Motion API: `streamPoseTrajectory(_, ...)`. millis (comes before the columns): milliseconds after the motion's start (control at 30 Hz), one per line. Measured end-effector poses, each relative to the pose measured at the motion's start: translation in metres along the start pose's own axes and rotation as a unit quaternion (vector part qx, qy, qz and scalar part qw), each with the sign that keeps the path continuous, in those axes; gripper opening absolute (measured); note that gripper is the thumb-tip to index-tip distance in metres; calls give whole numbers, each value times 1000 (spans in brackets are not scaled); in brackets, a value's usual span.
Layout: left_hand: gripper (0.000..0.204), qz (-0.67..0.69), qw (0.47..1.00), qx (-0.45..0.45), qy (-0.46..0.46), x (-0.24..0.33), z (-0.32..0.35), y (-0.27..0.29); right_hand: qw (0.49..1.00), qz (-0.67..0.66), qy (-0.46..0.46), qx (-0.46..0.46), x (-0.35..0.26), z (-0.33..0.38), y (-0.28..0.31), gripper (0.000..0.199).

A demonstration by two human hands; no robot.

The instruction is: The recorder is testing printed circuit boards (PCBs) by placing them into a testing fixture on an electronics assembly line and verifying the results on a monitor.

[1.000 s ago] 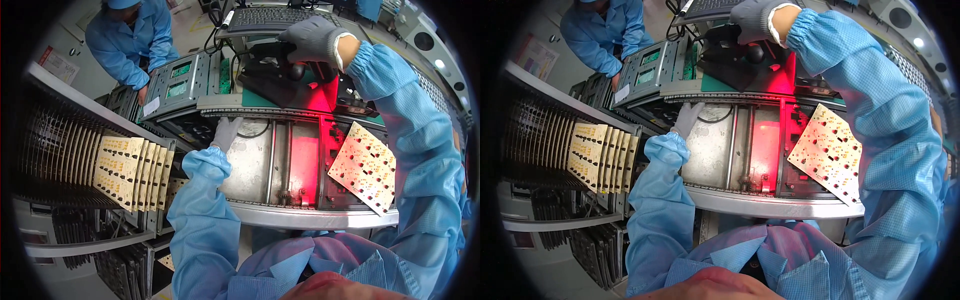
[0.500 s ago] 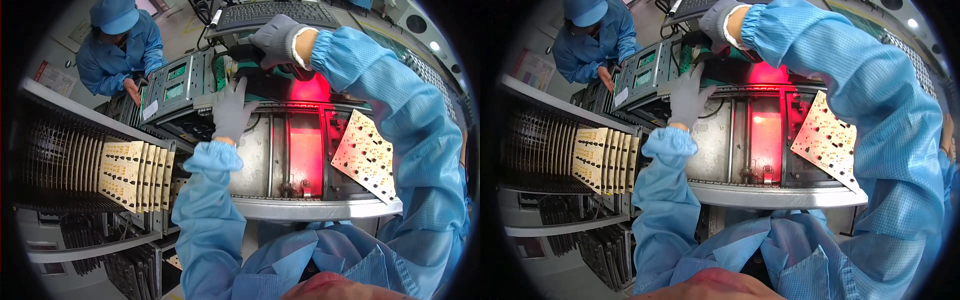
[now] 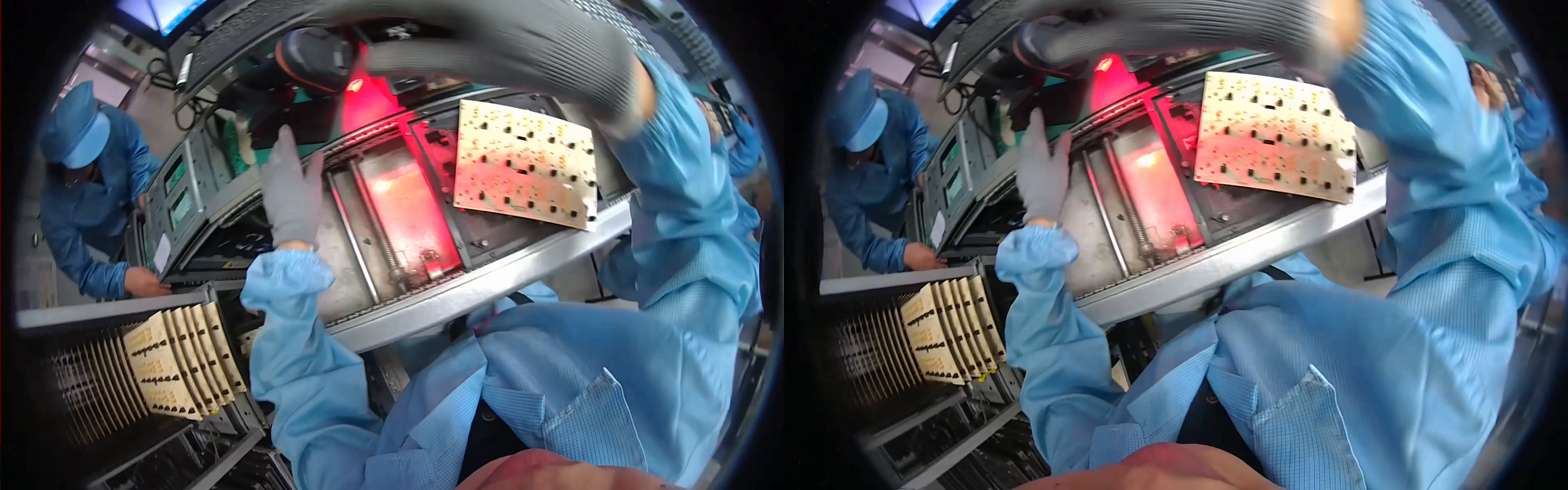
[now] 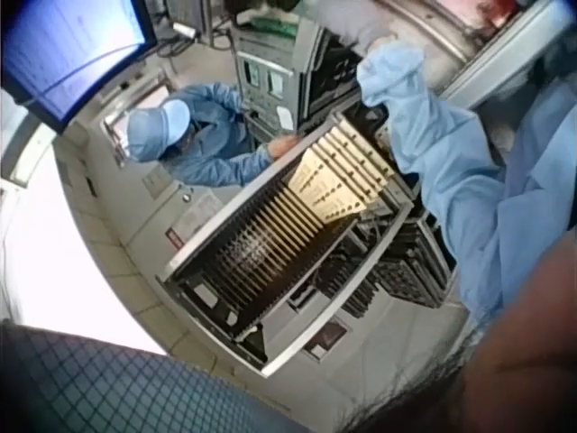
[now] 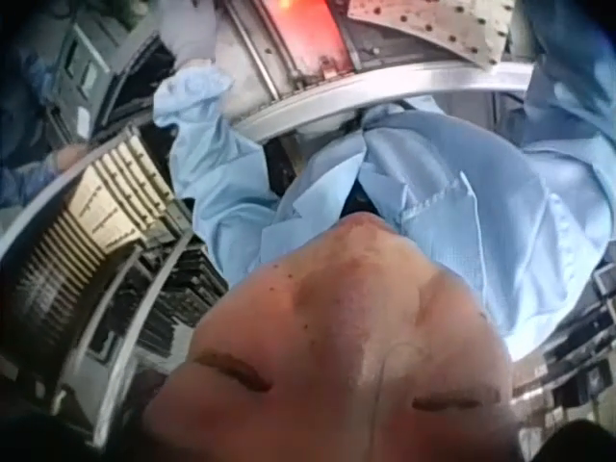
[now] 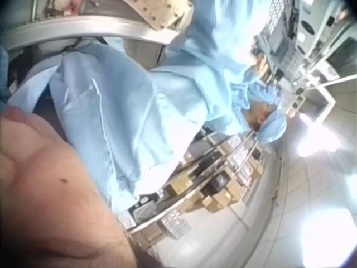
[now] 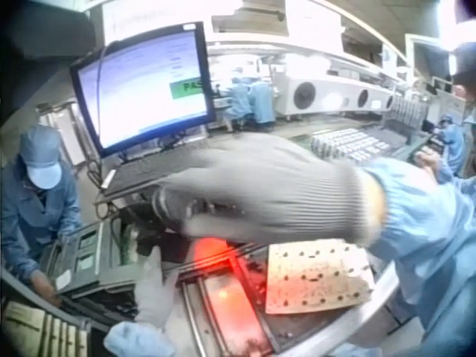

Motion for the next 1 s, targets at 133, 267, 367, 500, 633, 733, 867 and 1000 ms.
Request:
streamPoseTrajectory(133, 37, 302, 938, -145, 85, 62, 24, 13, 953, -118, -261, -101, 102, 146, -67, 40)
streamPoseTrajectory(267, 54, 139, 945, -234, -181, 167, 59, 11, 891, -197, -386, -133, 156, 218, -128, 43)
streamPoseTrajectory(367, 73, 76, 955, -221, -181, 188, 84, -19, 861, -199, -432, -178, 143, 199, -132, 40)
streamPoseTrajectory(500, 95, 64, 959, -260, -96, 199, 90, -26, 870, -310, -359, -132, 169, 216, -162, 43)
streamPoseTrajectory(633, 113, 71, 955, -286, -23, 193, 84, -25, 836, -381, -356, -169, 173, 204, -155, 43)
streamPoseTrajectory(733, 112, 112, 933, -341, 25, 194, 77, -31, 858, -401, -272, -169, 184, 184, -135, 38)
streamPoseTrajectory(867, 108, 124, 939, -318, 32, 191, 72, -28, 884, -377, -216, -172, 211, 155, -121, 23)
streamPoseTrajectory(1000, 100, 76, 960, -260, 66, 173, 79, -16, 872, -369, -212, -242, 183, 134, -154, 36)
Point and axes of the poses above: each hand's wrist, its own z-axis away from the middle knuckle, its own y-axis out of the back of the hand, x = y × z, the point moved 7 cm from there along -z, towards the middle knuckle
